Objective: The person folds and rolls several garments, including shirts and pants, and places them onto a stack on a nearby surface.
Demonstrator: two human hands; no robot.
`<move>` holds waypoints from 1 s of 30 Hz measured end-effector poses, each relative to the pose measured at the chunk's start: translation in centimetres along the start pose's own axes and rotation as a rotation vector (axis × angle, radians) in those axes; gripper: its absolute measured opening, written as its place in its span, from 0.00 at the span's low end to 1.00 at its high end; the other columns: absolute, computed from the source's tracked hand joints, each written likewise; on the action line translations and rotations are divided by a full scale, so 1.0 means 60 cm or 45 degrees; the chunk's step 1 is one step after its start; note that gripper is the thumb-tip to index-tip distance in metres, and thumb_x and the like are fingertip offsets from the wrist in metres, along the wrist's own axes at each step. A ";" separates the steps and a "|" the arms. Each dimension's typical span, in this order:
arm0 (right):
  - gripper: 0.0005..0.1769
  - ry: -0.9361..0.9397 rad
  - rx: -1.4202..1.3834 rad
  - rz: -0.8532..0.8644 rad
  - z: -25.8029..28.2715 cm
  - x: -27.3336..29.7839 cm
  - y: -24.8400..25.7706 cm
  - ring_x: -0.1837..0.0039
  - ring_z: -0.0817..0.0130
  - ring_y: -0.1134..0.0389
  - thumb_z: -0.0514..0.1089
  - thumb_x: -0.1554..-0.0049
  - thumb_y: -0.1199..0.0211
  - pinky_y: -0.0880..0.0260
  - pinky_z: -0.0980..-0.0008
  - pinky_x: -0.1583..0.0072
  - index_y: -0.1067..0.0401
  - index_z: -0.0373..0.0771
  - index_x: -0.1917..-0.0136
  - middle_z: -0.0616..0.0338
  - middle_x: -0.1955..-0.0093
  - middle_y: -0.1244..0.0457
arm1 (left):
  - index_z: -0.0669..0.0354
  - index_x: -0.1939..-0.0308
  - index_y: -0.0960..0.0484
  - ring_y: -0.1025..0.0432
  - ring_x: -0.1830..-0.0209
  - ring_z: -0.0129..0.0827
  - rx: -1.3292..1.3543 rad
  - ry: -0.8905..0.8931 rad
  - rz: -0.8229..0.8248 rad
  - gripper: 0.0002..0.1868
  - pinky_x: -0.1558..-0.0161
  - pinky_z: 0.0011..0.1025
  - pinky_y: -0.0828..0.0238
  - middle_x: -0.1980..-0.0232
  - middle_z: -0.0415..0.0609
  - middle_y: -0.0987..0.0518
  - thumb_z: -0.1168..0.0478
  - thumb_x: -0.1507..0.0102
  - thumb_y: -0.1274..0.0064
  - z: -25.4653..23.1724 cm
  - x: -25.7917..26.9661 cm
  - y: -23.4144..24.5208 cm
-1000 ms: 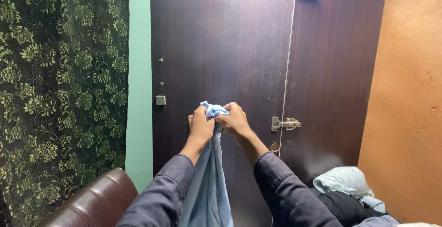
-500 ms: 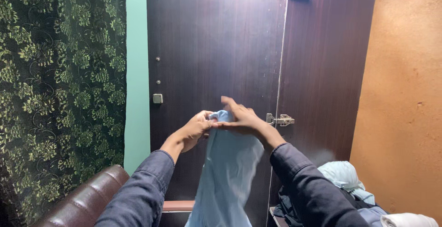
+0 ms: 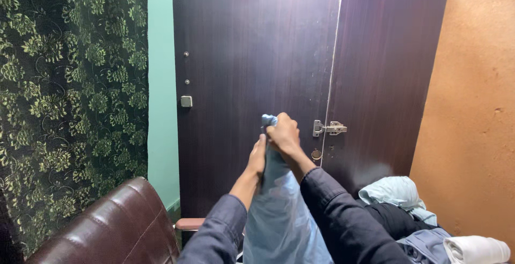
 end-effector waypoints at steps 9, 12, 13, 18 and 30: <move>0.17 -0.877 -1.444 0.484 -0.039 0.118 -0.178 0.52 0.53 0.31 0.40 0.40 0.37 0.29 0.51 0.54 0.29 0.20 0.48 0.42 0.51 0.33 | 0.62 0.38 0.26 0.25 0.49 0.37 1.021 0.107 0.123 0.41 0.47 0.34 0.26 0.47 0.51 0.21 0.31 0.31 0.73 0.123 0.048 0.128; 0.16 -1.195 -1.876 0.634 -0.036 0.188 -0.209 0.49 0.50 0.29 0.38 0.41 0.40 0.26 0.47 0.48 0.31 0.23 0.45 0.39 0.47 0.33 | 0.64 0.43 0.25 0.25 0.52 0.35 1.140 -0.032 0.176 0.39 0.49 0.32 0.25 0.50 0.51 0.22 0.31 0.27 0.71 0.186 0.053 0.161; 0.18 -1.082 -1.862 0.570 -0.036 0.211 -0.215 0.48 0.50 0.28 0.38 0.42 0.38 0.25 0.50 0.46 0.29 0.22 0.43 0.39 0.46 0.33 | 0.66 0.45 0.24 0.26 0.54 0.34 1.033 -0.069 0.164 0.39 0.51 0.32 0.26 0.52 0.51 0.22 0.31 0.25 0.70 0.204 0.060 0.173; 0.21 -0.517 -0.538 0.281 -0.029 0.277 -0.211 0.43 0.53 0.28 0.49 0.44 0.32 0.29 0.57 0.41 0.26 0.34 0.42 0.43 0.46 0.30 | 0.61 0.52 0.19 0.23 0.58 0.35 0.734 0.254 -0.162 0.40 0.52 0.32 0.24 0.56 0.51 0.18 0.29 0.32 0.72 0.255 0.112 0.207; 0.30 -0.169 -0.505 0.810 -0.006 0.307 -0.173 0.47 0.54 0.27 0.61 0.45 0.28 0.29 0.58 0.45 0.22 0.31 0.45 0.43 0.51 0.30 | 0.61 0.50 0.23 0.24 0.55 0.46 0.926 0.680 -0.610 0.44 0.51 0.42 0.26 0.54 0.56 0.20 0.23 0.33 0.72 0.266 0.108 0.223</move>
Point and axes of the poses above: each hand's wrist, its own x-axis away from the middle knuckle, its own y-axis out of the back of the hand, z = x × y, the point moved 1 cm from there along -x, towards the middle knuckle
